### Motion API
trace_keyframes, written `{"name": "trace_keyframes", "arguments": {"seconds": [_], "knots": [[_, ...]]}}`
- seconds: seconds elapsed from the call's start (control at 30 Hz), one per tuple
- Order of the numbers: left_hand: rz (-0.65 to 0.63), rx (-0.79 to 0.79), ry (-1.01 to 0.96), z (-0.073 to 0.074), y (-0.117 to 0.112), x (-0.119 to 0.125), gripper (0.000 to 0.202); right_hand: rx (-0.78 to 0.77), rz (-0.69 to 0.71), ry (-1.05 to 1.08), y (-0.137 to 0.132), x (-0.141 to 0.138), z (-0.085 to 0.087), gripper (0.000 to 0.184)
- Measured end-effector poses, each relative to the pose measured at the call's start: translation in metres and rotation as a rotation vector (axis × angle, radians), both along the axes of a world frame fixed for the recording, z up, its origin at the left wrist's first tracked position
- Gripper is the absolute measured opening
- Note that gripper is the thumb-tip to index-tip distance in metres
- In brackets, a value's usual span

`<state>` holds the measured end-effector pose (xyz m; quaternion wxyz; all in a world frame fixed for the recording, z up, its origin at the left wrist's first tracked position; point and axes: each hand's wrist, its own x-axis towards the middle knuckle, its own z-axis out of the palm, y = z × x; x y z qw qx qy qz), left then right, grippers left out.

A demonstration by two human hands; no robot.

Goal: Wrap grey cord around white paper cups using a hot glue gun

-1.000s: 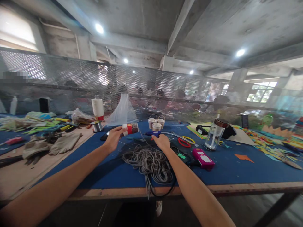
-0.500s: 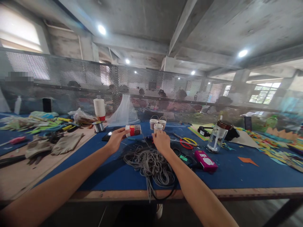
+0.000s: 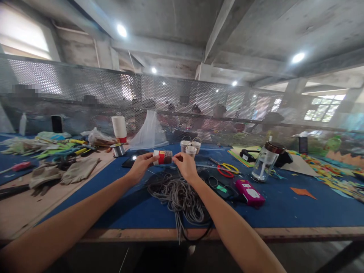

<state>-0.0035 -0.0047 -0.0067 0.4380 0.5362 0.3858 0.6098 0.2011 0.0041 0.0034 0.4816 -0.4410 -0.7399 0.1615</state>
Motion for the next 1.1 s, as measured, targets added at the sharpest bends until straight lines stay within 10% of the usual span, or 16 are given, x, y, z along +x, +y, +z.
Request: {"name": "trace_keyframes", "arguments": {"seconds": [1.1], "knots": [[-0.143, 0.056, 0.235, 0.009, -0.019, 0.011, 0.029, 0.109, 0.010, 0.094, -0.004, 0.004, 0.009, 0.023]]}}
